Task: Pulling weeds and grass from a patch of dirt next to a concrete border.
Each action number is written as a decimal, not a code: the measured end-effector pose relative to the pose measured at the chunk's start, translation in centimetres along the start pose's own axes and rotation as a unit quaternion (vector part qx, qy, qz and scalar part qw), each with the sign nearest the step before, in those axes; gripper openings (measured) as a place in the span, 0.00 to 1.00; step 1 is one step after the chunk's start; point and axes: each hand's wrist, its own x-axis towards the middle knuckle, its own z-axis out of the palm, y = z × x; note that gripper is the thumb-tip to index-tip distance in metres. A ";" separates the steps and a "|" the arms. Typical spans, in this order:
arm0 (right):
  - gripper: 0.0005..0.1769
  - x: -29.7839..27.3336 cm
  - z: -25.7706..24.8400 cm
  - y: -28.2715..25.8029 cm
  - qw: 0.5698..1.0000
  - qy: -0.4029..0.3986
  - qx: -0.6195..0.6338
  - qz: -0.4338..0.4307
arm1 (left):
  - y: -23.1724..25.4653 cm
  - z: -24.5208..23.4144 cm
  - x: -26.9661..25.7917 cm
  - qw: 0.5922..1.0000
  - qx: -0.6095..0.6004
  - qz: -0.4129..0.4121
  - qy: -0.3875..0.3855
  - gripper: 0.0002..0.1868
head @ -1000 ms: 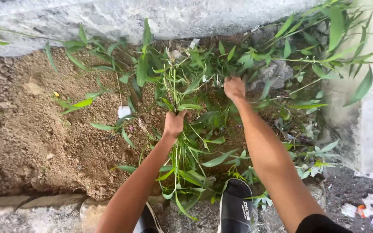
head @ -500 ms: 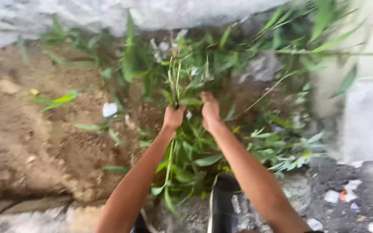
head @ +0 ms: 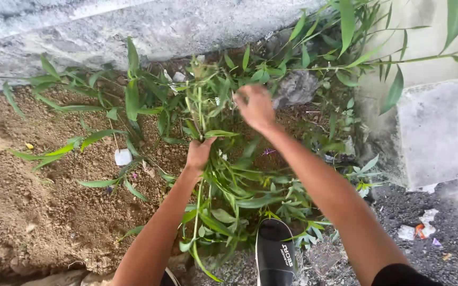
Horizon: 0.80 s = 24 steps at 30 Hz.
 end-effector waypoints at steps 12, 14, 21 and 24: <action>0.17 4.7 -5.0 11.3 0.955 -0.091 -0.246 0.138 | 1.1 -2.0 -1.7 0.998 -0.008 0.009 0.054 0.17; 0.22 3.3 -4.0 9.9 0.955 -0.007 -0.291 0.057 | 1.5 -2.3 -2.0 0.997 0.022 0.010 0.074 0.19; 0.23 -1.9 4.3 8.5 0.984 -0.035 -0.078 0.158 | 0.0 -2.5 -0.3 0.991 -0.025 0.093 0.090 0.18; 0.22 -3.6 5.6 8.0 0.985 0.010 0.044 0.167 | 1.1 -1.4 -1.0 0.996 0.030 0.009 0.087 0.18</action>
